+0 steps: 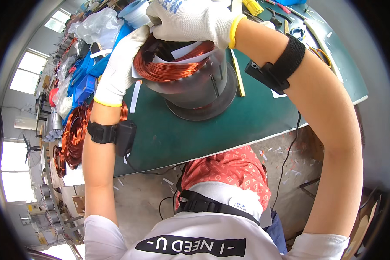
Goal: Inserting paper insulation into the slots of a motor stator manual assembly.
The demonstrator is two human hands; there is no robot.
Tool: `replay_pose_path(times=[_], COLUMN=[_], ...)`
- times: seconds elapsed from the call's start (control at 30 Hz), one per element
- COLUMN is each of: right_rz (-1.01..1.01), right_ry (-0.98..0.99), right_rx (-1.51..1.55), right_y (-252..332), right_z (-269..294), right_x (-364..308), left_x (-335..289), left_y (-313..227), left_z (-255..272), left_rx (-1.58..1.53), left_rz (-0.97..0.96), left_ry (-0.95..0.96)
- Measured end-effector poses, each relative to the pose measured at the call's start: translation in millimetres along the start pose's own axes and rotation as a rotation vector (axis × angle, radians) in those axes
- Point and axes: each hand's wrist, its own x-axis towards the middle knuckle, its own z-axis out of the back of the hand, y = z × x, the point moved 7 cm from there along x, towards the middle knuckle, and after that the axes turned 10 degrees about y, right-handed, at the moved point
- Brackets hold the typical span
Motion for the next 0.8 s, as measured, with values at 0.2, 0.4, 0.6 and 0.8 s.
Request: replay_pose_path(times=[0.2,0.4,0.6,0.8], right_rz=[-0.001,-0.097,-0.108,-0.149], right_ry=[-0.02,0.065,0.018,-0.046], right_rx=[0.042,-0.063,0.012,-0.053], right_y=[2,3,-6,-7], right_z=[5,-1,-1,-2], right_x=[-6,-4,-11,-4], left_x=[-1,0,8,21], left_y=[-3,-9,5,-7], left_z=[1,-3,3,8], left_rx=[0.074,0.136,0.093,0.1], left_rz=[0.037,0.073,0.12,0.154], left_ry=[0.011,-0.022,-0.046,0.099])
